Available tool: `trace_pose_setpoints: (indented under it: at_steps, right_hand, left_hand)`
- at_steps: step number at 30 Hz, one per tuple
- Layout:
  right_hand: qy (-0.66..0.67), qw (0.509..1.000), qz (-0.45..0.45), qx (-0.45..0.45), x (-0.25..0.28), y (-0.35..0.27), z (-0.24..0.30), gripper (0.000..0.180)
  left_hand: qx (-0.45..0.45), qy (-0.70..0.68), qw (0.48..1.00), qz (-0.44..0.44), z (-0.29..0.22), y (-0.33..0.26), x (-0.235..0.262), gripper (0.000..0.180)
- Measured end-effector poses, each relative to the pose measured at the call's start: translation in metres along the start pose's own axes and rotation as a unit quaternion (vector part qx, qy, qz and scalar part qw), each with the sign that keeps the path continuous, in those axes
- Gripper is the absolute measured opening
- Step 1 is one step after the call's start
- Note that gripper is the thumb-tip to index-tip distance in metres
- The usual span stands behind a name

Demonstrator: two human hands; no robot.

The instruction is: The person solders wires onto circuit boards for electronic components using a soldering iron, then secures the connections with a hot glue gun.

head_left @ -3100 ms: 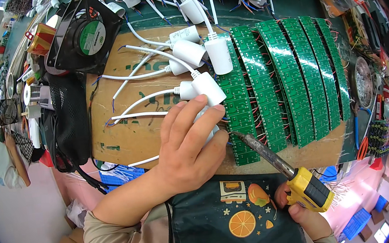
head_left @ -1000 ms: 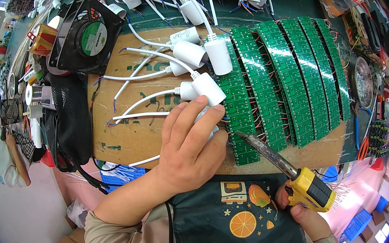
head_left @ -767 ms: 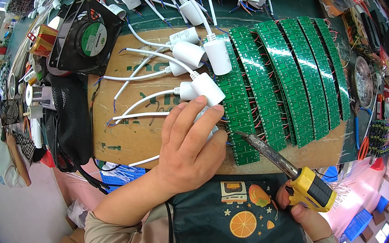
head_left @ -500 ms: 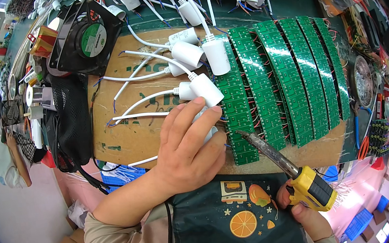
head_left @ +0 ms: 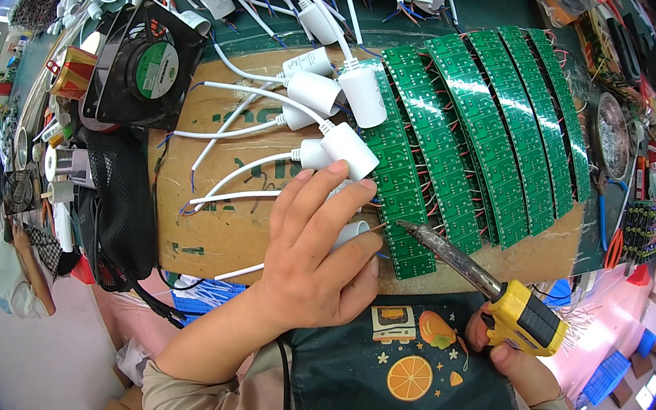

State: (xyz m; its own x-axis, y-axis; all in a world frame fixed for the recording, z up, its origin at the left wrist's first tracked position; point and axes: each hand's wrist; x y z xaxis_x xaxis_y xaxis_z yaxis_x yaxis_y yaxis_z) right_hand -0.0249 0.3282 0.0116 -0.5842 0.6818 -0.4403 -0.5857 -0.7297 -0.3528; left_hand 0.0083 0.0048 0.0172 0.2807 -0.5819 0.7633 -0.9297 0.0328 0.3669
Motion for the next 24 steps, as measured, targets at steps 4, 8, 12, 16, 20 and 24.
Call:
trace_pose_setpoints:
  at_steps: [4,8,12,16,20,24]
  right_hand:
    - [0.003,1.000,-0.012,0.004,0.000,-0.002,-0.001,0.037]
    - [0.028,0.999,-0.024,0.001,-0.003,-0.001,-0.001,0.039]
    - [0.018,1.000,-0.019,-0.017,0.001,-0.004,-0.003,0.041]
    - [0.003,1.000,-0.023,-0.013,0.001,-0.002,-0.001,0.043]
    - [-0.002,0.999,-0.033,-0.020,0.000,-0.002,-0.002,0.042]
    - [-0.005,0.999,-0.034,-0.024,0.001,-0.003,-0.004,0.039]
  left_hand:
    - [-0.026,0.038,0.999,0.006,0.006,-0.003,-0.003,0.020]
    - [-0.024,0.050,0.998,-0.007,0.005,-0.003,-0.007,0.021]
    - [-0.022,0.055,0.998,-0.020,0.004,-0.001,-0.009,0.022]
    - [-0.015,0.058,0.998,-0.034,0.005,-0.002,-0.013,0.018]
    - [-0.014,0.062,0.997,-0.037,0.005,-0.002,-0.014,0.018]
    - [-0.027,0.071,0.996,-0.035,0.005,-0.002,-0.012,0.020]
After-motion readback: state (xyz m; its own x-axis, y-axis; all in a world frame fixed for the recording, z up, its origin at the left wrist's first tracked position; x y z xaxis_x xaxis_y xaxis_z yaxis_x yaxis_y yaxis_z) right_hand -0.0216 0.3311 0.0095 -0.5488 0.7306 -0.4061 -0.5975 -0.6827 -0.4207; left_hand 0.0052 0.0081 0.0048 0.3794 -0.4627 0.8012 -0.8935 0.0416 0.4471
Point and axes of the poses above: each hand's wrist, its own y-axis towards the middle knuckle, its own x-axis out of the back of the hand, z = x × y, and after that the axes turned 5 degrees about z, right-handed
